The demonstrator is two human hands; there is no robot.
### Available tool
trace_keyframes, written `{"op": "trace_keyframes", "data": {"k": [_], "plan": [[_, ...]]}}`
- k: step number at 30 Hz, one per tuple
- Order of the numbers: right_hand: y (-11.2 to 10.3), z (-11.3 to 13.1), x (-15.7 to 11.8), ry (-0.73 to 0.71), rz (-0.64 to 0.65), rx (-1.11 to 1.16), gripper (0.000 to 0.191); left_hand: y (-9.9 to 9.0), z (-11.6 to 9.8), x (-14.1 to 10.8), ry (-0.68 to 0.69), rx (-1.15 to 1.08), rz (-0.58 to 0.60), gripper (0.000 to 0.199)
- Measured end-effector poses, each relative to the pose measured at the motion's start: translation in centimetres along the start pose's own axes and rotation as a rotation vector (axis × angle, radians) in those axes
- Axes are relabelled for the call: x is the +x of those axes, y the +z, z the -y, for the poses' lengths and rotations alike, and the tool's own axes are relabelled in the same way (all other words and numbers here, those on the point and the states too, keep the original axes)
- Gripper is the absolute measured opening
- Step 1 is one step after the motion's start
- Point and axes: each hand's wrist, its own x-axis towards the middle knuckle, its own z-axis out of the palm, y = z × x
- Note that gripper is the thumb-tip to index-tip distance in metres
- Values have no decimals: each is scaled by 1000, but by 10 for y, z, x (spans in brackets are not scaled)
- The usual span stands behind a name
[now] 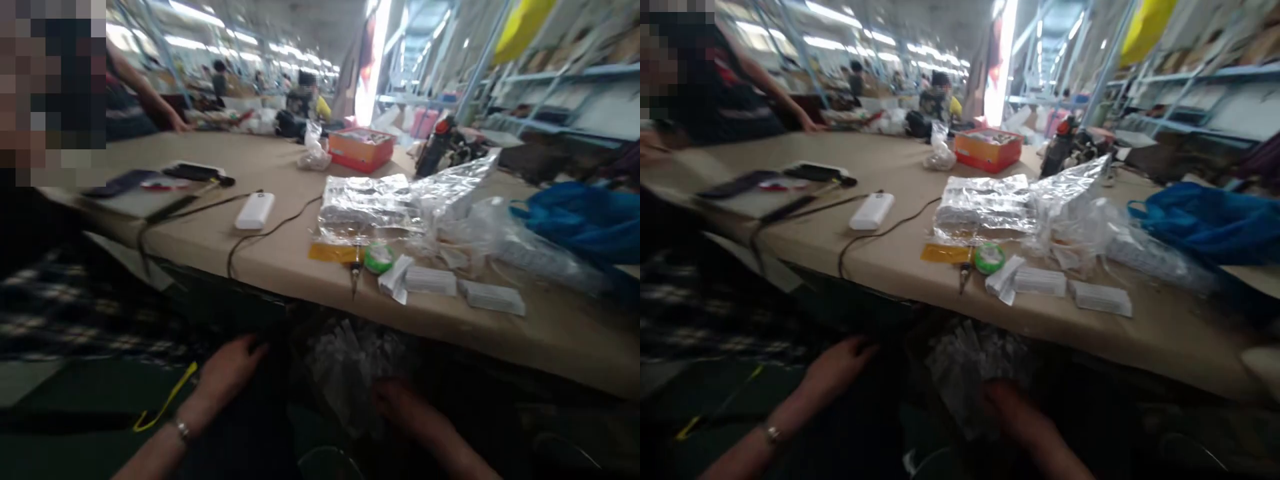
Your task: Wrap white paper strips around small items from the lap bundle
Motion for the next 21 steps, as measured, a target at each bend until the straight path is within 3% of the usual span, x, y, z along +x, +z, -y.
{"op": "trace_keyframes", "data": {"k": [2,4,6,8,10,13,16,21], "plan": [[-6,-5,-32,55,2,-15,13,12,16,16,96,-30,-108,44],[-25,6,-49,-41,-95,-33,14,16,22,19,223,-94,-303,40],[-54,26,-57,-218,-326,-68,13,16,16,11,361,-196,-481,35],[-89,44,-57,-335,-592,-104,14,15,0,-2,465,-317,-584,31],[-122,58,-49,-364,-814,-235,20,17,-18,-14,508,-427,-603,26],[-158,69,-20,-305,-930,-488,34,27,-39,-25,532,-554,-561,22],[-175,74,16,-199,-931,-657,40,41,-48,-30,567,-616,-502,20],[-178,73,51,-115,-838,-707,34,56,-53,-40,626,-650,-447,16]]}}
